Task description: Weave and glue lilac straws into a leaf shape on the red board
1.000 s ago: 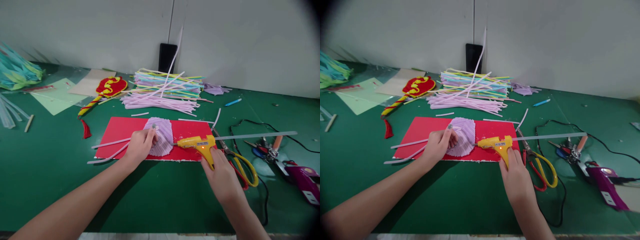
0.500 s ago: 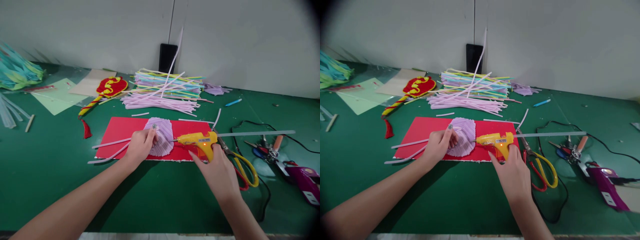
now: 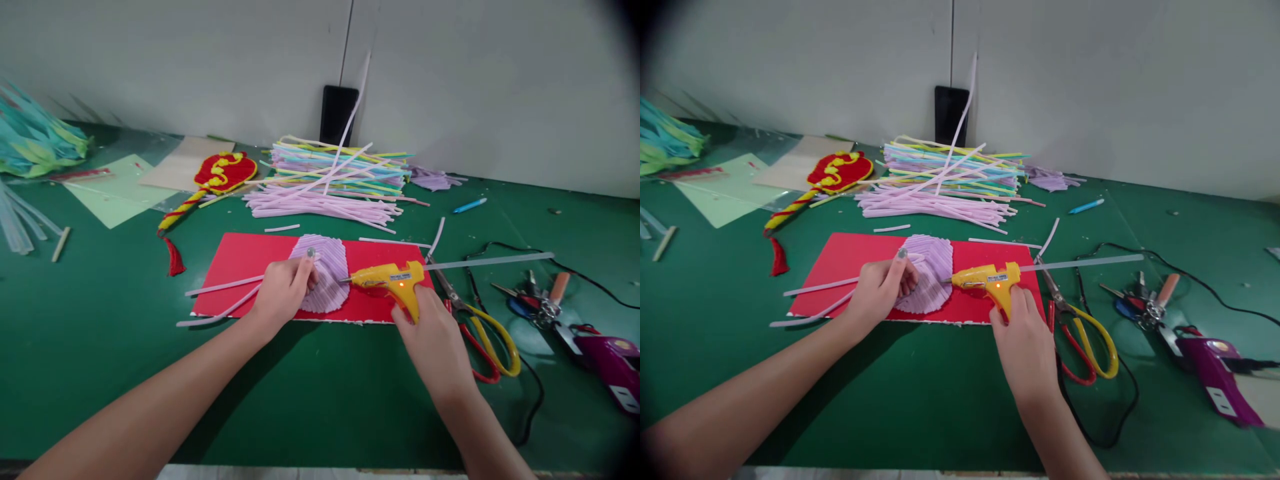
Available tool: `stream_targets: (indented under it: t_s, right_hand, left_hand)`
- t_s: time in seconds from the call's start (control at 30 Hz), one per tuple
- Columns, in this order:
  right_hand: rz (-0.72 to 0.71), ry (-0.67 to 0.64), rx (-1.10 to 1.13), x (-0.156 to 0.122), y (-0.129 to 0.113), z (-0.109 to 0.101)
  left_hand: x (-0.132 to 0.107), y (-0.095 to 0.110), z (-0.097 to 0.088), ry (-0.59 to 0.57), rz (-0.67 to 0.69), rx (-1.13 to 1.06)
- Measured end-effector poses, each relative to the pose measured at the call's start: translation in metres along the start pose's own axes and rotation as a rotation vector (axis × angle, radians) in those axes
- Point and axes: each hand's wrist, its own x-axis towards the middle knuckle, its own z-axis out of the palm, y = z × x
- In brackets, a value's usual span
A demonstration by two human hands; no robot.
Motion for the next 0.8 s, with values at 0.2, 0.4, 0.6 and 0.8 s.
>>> stream_targets:
  t_s: [0.2, 0.4, 0.6, 0.8]
  right_hand:
    - [-0.012, 0.015, 0.008, -0.0002, 0.0030, 0.0016]
    - [-0.028, 0.019, 0.021, -0.0007, 0.0066, 0.0043]
    - [-0.028, 0.035, 0.043, -0.0037, 0.0068, 0.0044]
    - [-0.002, 0.022, 0.052, -0.0066, 0.0069, 0.0029]
  left_hand:
    - [0.0001, 0.0007, -0.0003, -0.003, 0.003, 0.010]
    - [0.0004, -0.0001, 0.0001, 0.007, 0.004, 0.014]
    - [0.0007, -0.0001, 0.0002, 0.003, 0.005, 0.009]
    - [0.0008, -0.0002, 0.0004, 0.001, 0.004, 0.012]
